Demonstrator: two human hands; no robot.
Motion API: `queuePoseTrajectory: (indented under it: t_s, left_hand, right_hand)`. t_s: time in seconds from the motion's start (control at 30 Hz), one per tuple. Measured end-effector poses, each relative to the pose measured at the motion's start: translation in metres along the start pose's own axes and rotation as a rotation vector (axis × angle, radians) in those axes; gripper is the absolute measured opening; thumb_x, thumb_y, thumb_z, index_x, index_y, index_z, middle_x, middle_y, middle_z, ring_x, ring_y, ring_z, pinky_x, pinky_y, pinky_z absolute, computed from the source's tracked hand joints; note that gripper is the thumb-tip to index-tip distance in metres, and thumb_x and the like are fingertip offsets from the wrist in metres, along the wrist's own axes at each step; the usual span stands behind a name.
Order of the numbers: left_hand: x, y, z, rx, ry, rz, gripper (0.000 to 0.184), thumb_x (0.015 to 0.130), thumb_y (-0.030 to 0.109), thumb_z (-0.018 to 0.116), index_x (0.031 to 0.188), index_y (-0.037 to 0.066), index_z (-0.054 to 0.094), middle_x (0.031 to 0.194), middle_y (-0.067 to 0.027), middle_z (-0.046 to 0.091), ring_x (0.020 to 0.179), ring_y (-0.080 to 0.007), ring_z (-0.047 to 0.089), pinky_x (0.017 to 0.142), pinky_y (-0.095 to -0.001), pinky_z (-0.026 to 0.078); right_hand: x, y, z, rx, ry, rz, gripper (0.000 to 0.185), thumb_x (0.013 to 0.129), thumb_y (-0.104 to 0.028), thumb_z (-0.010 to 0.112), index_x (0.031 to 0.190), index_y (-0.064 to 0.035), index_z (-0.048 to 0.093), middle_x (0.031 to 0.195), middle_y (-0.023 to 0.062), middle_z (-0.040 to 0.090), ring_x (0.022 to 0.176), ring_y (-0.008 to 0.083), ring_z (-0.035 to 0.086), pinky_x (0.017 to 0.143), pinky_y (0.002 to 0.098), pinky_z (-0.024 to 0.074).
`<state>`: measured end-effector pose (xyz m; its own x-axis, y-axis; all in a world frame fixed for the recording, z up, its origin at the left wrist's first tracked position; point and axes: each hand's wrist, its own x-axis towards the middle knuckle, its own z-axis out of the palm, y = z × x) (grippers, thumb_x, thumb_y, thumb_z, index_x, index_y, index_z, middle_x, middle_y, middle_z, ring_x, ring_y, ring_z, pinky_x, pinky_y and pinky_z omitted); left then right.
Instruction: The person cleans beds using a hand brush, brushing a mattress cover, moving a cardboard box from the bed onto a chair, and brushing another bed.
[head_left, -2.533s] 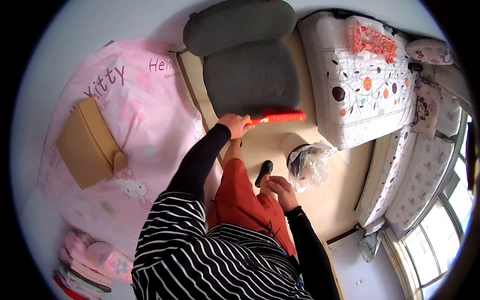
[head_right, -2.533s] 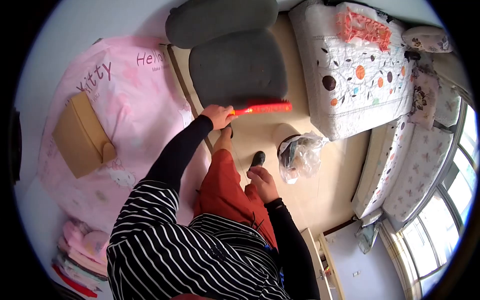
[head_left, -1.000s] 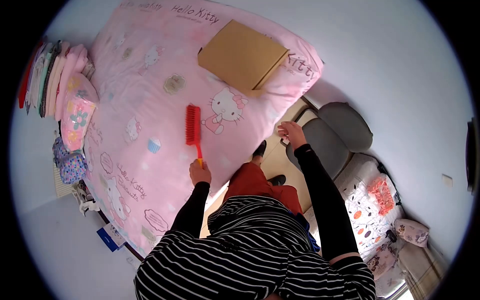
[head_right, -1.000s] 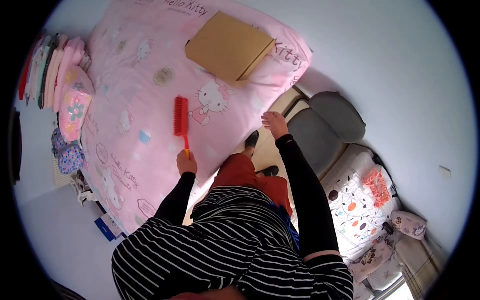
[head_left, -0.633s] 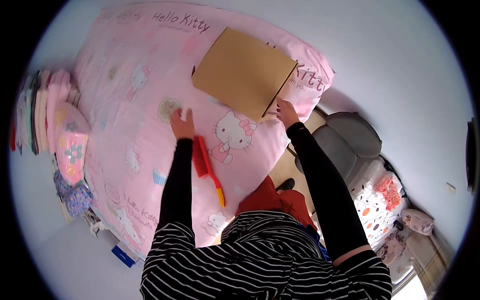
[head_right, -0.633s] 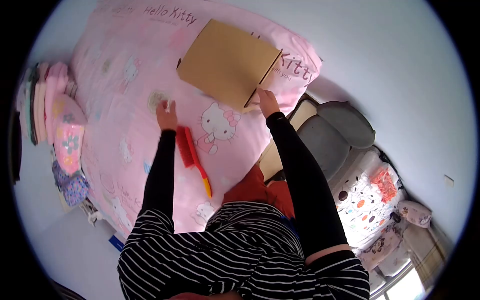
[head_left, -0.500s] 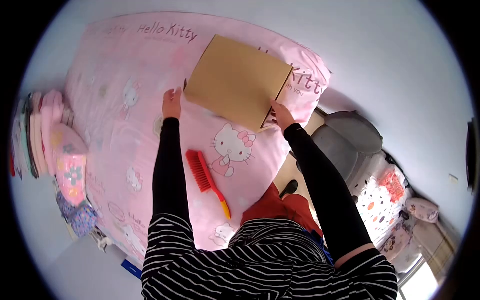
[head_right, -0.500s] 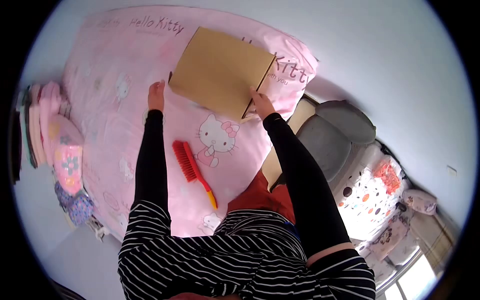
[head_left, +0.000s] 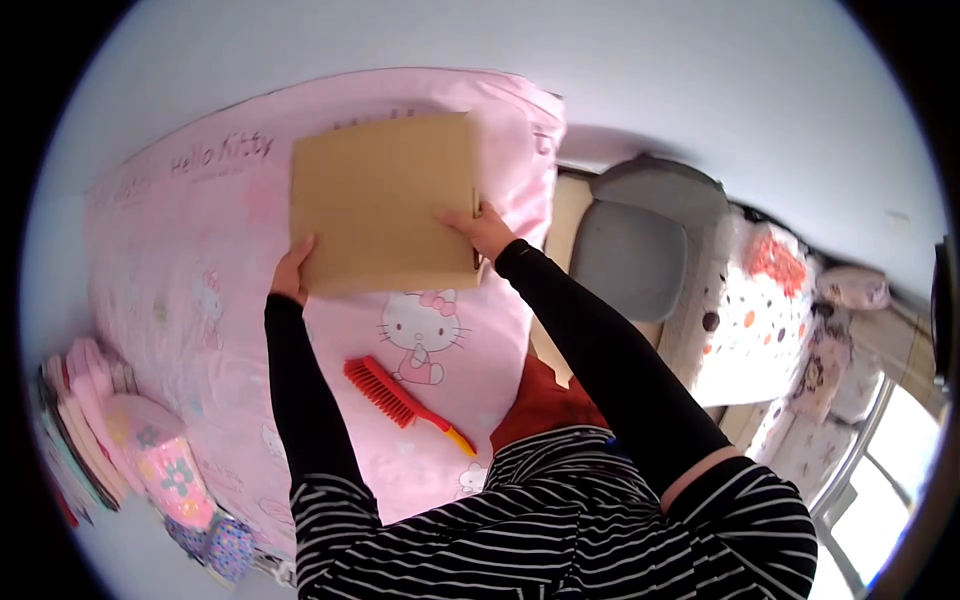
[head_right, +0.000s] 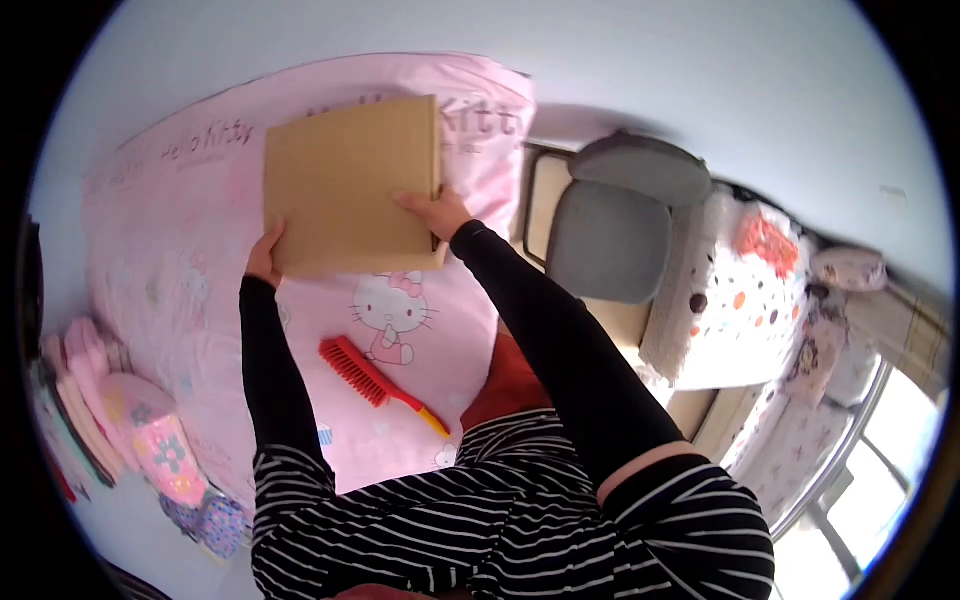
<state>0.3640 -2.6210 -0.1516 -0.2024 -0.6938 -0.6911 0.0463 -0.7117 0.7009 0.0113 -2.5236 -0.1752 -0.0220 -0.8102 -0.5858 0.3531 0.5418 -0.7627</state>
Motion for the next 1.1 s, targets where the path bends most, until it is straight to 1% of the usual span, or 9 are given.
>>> queuePoseTrajectory:
  t_s: [0.1, 0.2, 0.3, 0.4, 0.57, 0.67, 0.93, 1.0, 1.1]
  left_hand:
    - [-0.052, -0.032, 0.037, -0.025, 0.072, 0.090, 0.053, 0.089, 0.032, 0.064, 0.129, 0.001, 0.048, 0.121, -0.0088, 0.058, 0.112, -0.0205, 0.055, 0.093, -0.0344, 0.046]
    - [-0.116, -0.068, 0.112, 0.096, 0.110, 0.145, 0.053, 0.090, 0.033, 0.062, 0.129, 0.002, 0.046, 0.120, -0.0086, 0.056, 0.109, -0.0196, 0.055, 0.092, -0.0323, 0.045]
    - [-0.160, -0.109, 0.206, 0.290, 0.120, 0.164, 0.053, 0.089, 0.033, 0.065, 0.125, -0.001, 0.046, 0.119, -0.0098, 0.056, 0.107, -0.0190, 0.054, 0.090, -0.0316, 0.045]
    - [-0.169, -0.169, 0.289, 0.248, 0.109, 0.127, 0.061, 0.081, 0.030, 0.075, 0.123, -0.003, 0.045, 0.114, -0.0100, 0.057, 0.103, -0.0175, 0.055, 0.090, -0.0311, 0.044]
    - [-0.140, -0.281, 0.379, 0.228, -0.056, -0.092, 0.070, 0.077, 0.030, 0.078, 0.126, -0.005, 0.042, 0.114, -0.0113, 0.057, 0.104, -0.0179, 0.055, 0.091, -0.0309, 0.044]
    - [-0.109, -0.347, 0.401, 0.245, -0.145, -0.249, 0.072, 0.077, 0.033, 0.078, 0.128, -0.004, 0.041, 0.118, -0.0114, 0.056, 0.108, -0.0192, 0.054, 0.092, -0.0318, 0.044]
    - [0.005, -0.412, 0.451, 0.286, -0.259, -0.322, 0.073, 0.079, 0.038, 0.075, 0.132, 0.002, 0.039, 0.123, -0.0114, 0.055, 0.113, -0.0208, 0.053, 0.094, -0.0332, 0.043]
    - [0.019, -0.398, 0.474, 0.277, -0.240, -0.506, 0.062, 0.081, 0.036, 0.075, 0.130, 0.016, 0.042, 0.125, -0.0011, 0.052, 0.118, -0.0186, 0.050, 0.095, -0.0464, 0.043]
    - [0.036, -0.403, 0.501, 0.338, -0.199, -0.552, 0.061, 0.081, 0.035, 0.074, 0.129, 0.019, 0.041, 0.128, 0.0001, 0.049, 0.122, -0.0205, 0.046, 0.097, -0.0553, 0.037]
  right_hand:
    - [-0.038, -0.016, -0.037, -0.247, 0.078, -0.092, 0.086, 0.068, -0.044, 0.082, 0.123, 0.0118, 0.045, 0.109, 0.0190, 0.062, 0.098, 0.0225, 0.063, 0.084, 0.0318, 0.0513]
    - [-0.092, -0.031, -0.106, -0.176, -0.018, -0.072, 0.095, 0.065, -0.044, 0.083, 0.128, 0.0119, 0.039, 0.116, 0.0206, 0.058, 0.105, 0.0233, 0.060, 0.090, 0.0328, 0.0481]
    - [-0.144, -0.018, -0.197, 0.053, -0.175, 0.006, 0.081, 0.075, -0.032, 0.078, 0.134, 0.0054, 0.037, 0.124, 0.0169, 0.054, 0.113, 0.0220, 0.055, 0.094, 0.0340, 0.0458]
    - [-0.208, 0.005, -0.287, 0.261, -0.083, 0.236, 0.069, 0.079, -0.022, 0.076, 0.135, -0.0036, 0.040, 0.125, 0.0118, 0.055, 0.114, 0.0216, 0.055, 0.096, 0.0362, 0.0457]
    - [-0.272, 0.088, -0.418, 0.424, 0.101, 0.450, 0.067, 0.078, -0.021, 0.077, 0.135, -0.0119, 0.043, 0.126, 0.0073, 0.056, 0.116, 0.0216, 0.054, 0.096, 0.0404, 0.0465]
    - [-0.282, 0.125, -0.468, 0.377, 0.202, 0.564, 0.058, 0.082, -0.016, 0.073, 0.132, -0.0099, 0.044, 0.125, 0.0077, 0.056, 0.114, 0.0207, 0.055, 0.095, 0.0393, 0.0482]
    - [-0.223, 0.203, -0.552, 0.436, 0.327, 0.348, 0.051, 0.082, -0.010, 0.072, 0.128, -0.0107, 0.051, 0.112, 0.0074, 0.064, 0.099, 0.0195, 0.063, 0.083, 0.0367, 0.0540]
    - [-0.206, 0.205, -0.570, 0.405, 0.328, 0.284, 0.050, 0.081, -0.010, 0.073, 0.126, -0.0093, 0.053, 0.110, 0.0074, 0.064, 0.096, 0.0191, 0.063, 0.082, 0.0343, 0.0535]
    - [-0.186, 0.214, -0.602, 0.379, 0.319, 0.286, 0.045, 0.082, -0.016, 0.073, 0.122, -0.0077, 0.054, 0.110, 0.0069, 0.063, 0.100, 0.0185, 0.061, 0.086, 0.0353, 0.0511]
